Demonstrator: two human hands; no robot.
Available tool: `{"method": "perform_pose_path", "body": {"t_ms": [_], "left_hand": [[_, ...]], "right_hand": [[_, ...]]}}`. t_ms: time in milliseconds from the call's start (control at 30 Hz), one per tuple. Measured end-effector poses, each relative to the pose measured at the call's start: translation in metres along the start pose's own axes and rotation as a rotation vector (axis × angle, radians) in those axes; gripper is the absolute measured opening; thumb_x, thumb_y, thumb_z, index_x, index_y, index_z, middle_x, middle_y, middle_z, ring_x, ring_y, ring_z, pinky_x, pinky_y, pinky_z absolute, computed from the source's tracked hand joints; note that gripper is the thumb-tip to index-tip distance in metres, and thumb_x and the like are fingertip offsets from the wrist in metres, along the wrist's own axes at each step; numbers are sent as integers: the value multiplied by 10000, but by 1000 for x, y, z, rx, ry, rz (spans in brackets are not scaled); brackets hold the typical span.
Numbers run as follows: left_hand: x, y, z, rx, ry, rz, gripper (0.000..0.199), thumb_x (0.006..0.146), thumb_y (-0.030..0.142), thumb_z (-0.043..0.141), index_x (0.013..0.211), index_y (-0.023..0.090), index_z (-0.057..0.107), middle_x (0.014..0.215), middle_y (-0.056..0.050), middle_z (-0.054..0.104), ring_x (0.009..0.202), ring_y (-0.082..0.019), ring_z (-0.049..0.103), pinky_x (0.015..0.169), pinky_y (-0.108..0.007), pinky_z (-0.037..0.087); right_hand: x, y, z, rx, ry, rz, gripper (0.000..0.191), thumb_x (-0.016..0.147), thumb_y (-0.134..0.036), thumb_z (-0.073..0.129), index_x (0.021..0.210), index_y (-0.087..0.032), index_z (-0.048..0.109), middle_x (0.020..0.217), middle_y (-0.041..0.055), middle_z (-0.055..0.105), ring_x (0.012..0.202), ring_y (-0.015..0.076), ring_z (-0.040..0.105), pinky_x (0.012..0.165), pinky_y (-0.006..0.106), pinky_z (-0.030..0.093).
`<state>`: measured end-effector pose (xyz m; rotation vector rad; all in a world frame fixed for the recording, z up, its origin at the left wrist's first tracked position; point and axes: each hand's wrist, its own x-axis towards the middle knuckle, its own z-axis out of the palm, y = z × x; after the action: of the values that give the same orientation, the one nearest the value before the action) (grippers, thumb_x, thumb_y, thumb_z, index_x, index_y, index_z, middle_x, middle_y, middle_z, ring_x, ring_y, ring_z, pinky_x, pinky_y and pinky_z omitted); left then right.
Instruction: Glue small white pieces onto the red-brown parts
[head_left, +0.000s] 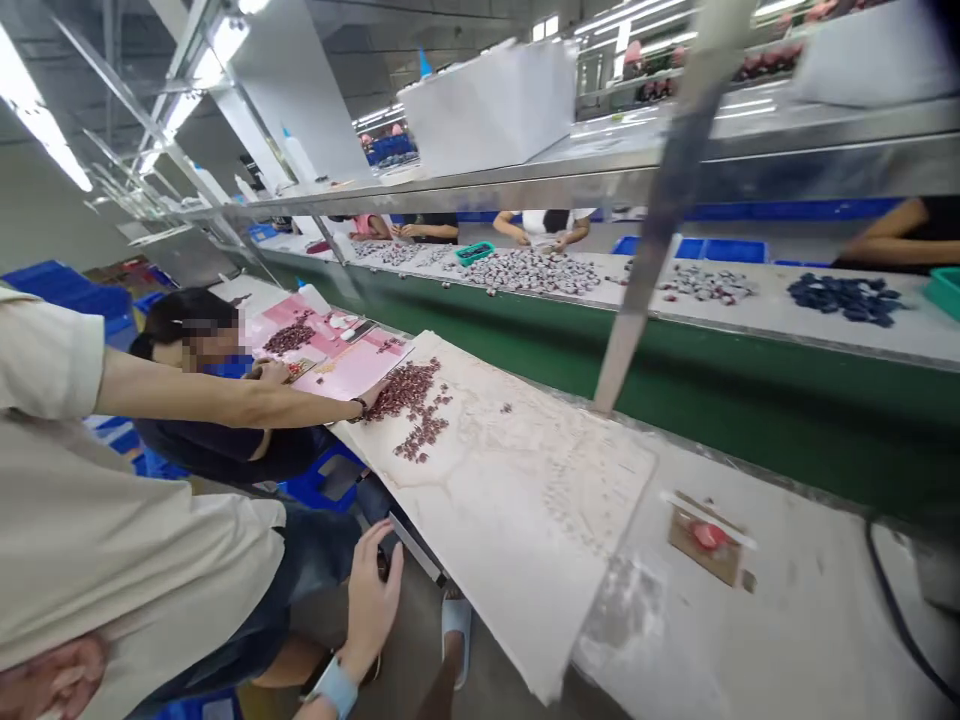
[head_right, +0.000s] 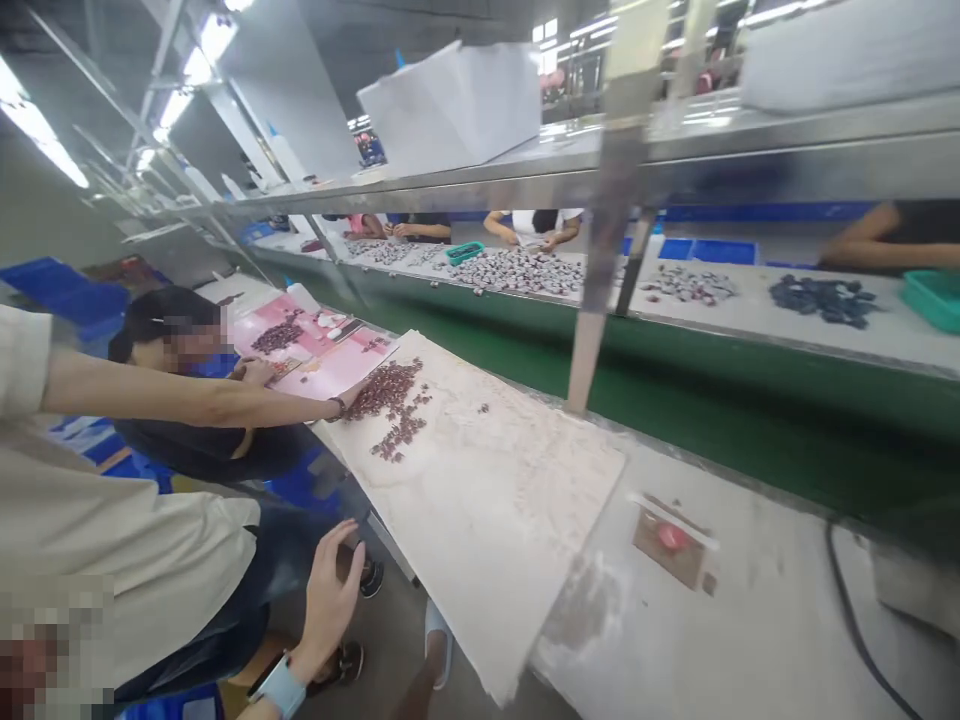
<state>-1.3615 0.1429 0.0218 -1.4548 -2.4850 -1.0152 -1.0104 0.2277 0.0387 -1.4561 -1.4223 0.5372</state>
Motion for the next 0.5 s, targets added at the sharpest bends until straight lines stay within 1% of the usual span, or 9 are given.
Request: {"method": "perform_pose_path", "body": {"t_ms": [33, 67, 133, 167, 233, 300, 367, 433, 500], "left_hand": [[26, -14, 10, -5, -13, -11, 366, 1021, 411, 496, 1253, 143, 588, 1334, -149, 612, 1268, -268, 610, 1102, -545, 515], [48, -25, 20, -10, -25, -14, 370, 1026, 398, 488, 1277, 138, 573, 1356, -150, 601, 1281, -263, 604, 1107, -533, 514], [86, -40, 41, -15, -67, -4, 404, 1027, 389, 493, 1351, 151, 534, 1440, -155, 554, 1348, -262, 566, 1144, -515, 495], [101, -45, 52, -9, -92, 6, 442, 1022, 392, 504, 1401, 164, 504, 1498, -160, 509, 1400, -272, 526, 1174, -522, 470], [128, -54, 70, 17, -153, 39, 576, 994, 415, 556, 1512, 206, 414, 1603, -159, 404, 1509, -319, 399, 1227, -582, 396], [150, -62, 86, 41, -263, 116, 752, 919, 456, 669, 1579, 300, 343, 1658, -100, 349, 1565, -370, 287, 1243, -663, 322], [168, -71, 100, 50, -374, 191, 844, 885, 472, 714, 1605, 369, 286, 1678, -49, 326, 1571, -368, 276, 1241, -670, 319], [185, -80, 110, 53, -441, 228, 865, 899, 514, 690, 1623, 362, 242, 1682, -50, 313, 1573, -353, 280, 1242, -652, 329], [201, -90, 118, 54, -470, 236, 865, 922, 551, 641, 1637, 334, 205, 1688, -63, 295, 1578, -339, 271, 1249, -636, 325]], "right_hand": [[8, -6, 29, -4, -50, -36, 415, 934, -595, 642, 1319, -443, 610, 1382, 106, 607, 1204, 344, 655, 760, 505, 635], [21, -11, 62, -5, -131, -73, 453, 957, -607, 598, 1361, -405, 603, 1411, 110, 602, 1225, 333, 647, 843, 514, 629], [60, -19, 139, -18, -309, -132, 514, 1015, -584, 465, 1441, -321, 580, 1450, 121, 596, 1281, 323, 625, 1000, 521, 586], [83, -22, 179, -51, -448, -129, 532, 1034, -567, 387, 1472, -319, 559, 1499, 121, 557, 1350, 324, 579, 1077, 522, 541], [127, -23, 258, -113, -503, -105, 585, 1037, -555, 353, 1504, -250, 529, 1576, 147, 472, 1464, 349, 457, 1172, 557, 444], [154, -20, 322, -174, -507, -73, 662, 1026, -580, 340, 1516, -166, 503, 1620, 202, 389, 1529, 405, 331, 1213, 638, 337], [159, -18, 367, -213, -517, -69, 709, 1023, -594, 326, 1526, -115, 471, 1652, 230, 315, 1562, 430, 232, 1234, 678, 248], [146, -23, 396, -225, -560, -101, 704, 1042, -569, 295, 1554, -103, 422, 1678, 225, 269, 1579, 405, 194, 1257, 662, 204], [127, -37, 418, -213, -641, -169, 663, 1063, -520, 288, 1590, -125, 368, 1690, 193, 273, 1584, 352, 219, 1278, 617, 206]]}}
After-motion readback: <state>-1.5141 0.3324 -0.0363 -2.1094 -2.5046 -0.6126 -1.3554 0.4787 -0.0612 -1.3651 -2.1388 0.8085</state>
